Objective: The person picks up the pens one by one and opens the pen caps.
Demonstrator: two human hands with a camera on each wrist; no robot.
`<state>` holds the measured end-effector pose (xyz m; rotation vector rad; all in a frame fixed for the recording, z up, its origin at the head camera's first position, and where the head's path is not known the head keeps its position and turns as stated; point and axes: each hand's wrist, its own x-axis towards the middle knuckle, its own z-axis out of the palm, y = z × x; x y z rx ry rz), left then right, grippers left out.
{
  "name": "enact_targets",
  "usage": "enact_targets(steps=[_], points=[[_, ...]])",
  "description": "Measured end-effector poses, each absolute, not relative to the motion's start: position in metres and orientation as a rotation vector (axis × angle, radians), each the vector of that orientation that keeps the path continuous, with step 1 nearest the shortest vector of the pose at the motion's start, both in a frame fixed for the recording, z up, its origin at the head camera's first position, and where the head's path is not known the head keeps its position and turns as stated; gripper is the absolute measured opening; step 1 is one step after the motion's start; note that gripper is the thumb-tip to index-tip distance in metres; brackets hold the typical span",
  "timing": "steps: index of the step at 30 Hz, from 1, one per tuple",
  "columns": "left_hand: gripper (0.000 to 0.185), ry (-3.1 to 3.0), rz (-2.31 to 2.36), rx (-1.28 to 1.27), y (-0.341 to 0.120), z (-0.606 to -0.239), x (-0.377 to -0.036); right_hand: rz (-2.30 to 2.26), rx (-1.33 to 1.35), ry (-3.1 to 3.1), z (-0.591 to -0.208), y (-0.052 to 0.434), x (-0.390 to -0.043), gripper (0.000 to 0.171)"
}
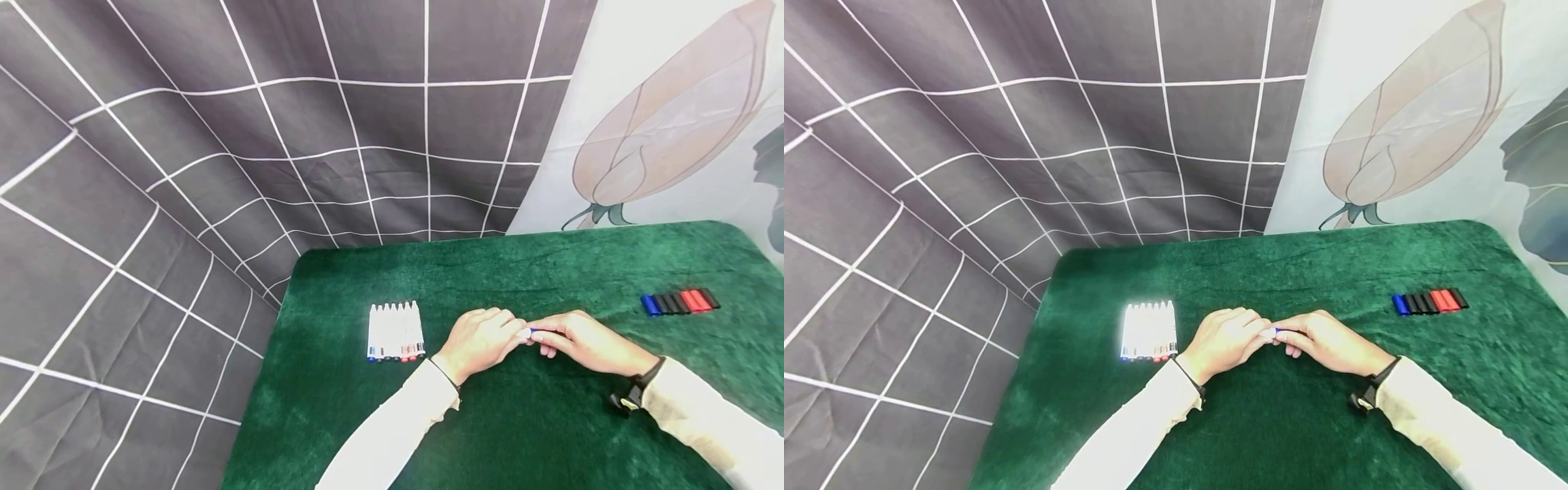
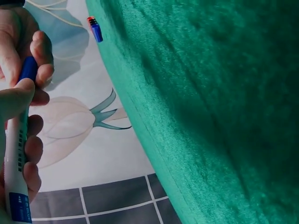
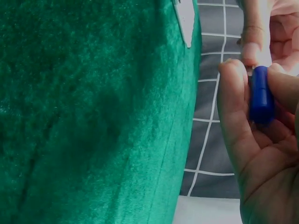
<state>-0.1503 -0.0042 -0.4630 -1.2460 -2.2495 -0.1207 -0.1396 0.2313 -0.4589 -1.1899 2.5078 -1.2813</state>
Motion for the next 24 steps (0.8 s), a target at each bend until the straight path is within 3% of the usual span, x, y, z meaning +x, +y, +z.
enact_targets(steps=[20,24], points=[[0.017,-2.354,-0.236,-1.218,-0.0091,-0.4638,-0.1516,-0.946,-1.565,2.811,-0.462,0.2285,-0.1476,0.034],[0.018,-2.419,-0.224,-1.201,-0.0101,-0.4617,-0.1504,-0.913,-1.629,2.921,-0.4644,0.2268,-0.1465,0.026]])
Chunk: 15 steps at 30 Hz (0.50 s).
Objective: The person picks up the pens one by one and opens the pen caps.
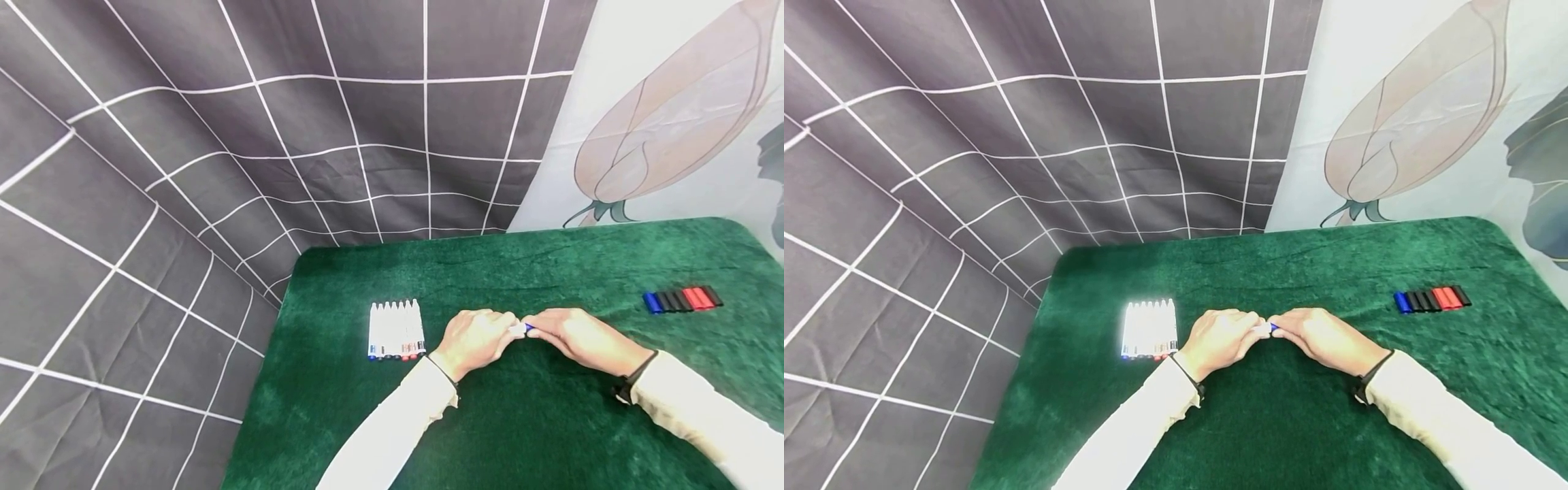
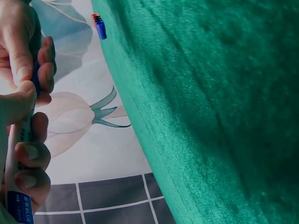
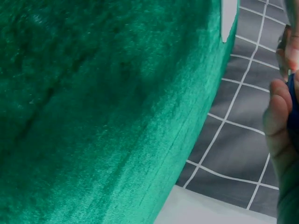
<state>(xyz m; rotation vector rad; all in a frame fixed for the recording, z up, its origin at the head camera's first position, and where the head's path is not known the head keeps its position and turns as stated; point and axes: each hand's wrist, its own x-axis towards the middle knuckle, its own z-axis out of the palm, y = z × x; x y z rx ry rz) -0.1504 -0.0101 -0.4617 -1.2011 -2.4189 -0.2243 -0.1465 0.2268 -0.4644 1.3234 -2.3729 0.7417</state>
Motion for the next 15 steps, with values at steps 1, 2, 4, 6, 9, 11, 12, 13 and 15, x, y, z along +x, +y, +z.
enact_targets(steps=[1,2,4,6,9,11,12,13,15], points=[[0.018,-2.431,-0.237,-1.201,-0.0103,-0.4612,-0.1503,0.734,1.319,-2.351,-0.4646,0.2265,-0.1463,0.021],[0.018,-2.442,-0.248,-1.203,-0.0103,-0.4608,-0.1505,0.727,1.318,-2.33,-0.4647,0.2263,-0.1461,0.016],[0.018,-2.458,-0.275,-1.204,-0.0104,-0.4603,-0.1508,0.723,1.319,-2.296,-0.4648,0.2257,-0.1459,0.019],[0.018,-2.464,-0.311,-1.205,-0.0106,-0.4602,-0.1511,0.717,1.321,-2.271,-0.4648,0.2249,-0.1456,0.031],[0.017,-2.468,-0.352,-1.202,-0.0108,-0.4604,-0.1512,0.696,1.319,-2.245,-0.465,0.224,-0.1448,0.04],[0.017,-2.468,-0.374,-1.2,-0.011,-0.4601,-0.1513,0.686,1.315,-2.24,-0.4661,0.2239,-0.1441,0.041],[0.018,-2.471,-0.387,-1.197,-0.0112,-0.46,-0.1514,0.681,1.314,-2.24,-0.4666,0.224,-0.1437,0.04],[0.019,-2.474,-0.394,-1.193,-0.0114,-0.4598,-0.1514,0.678,1.313,-2.241,-0.4673,0.2241,-0.1434,0.04],[0.021,-2.481,-0.412,-1.186,-0.0118,-0.4601,-0.1516,0.678,1.317,-2.231,-0.4687,0.224,-0.143,0.039]])
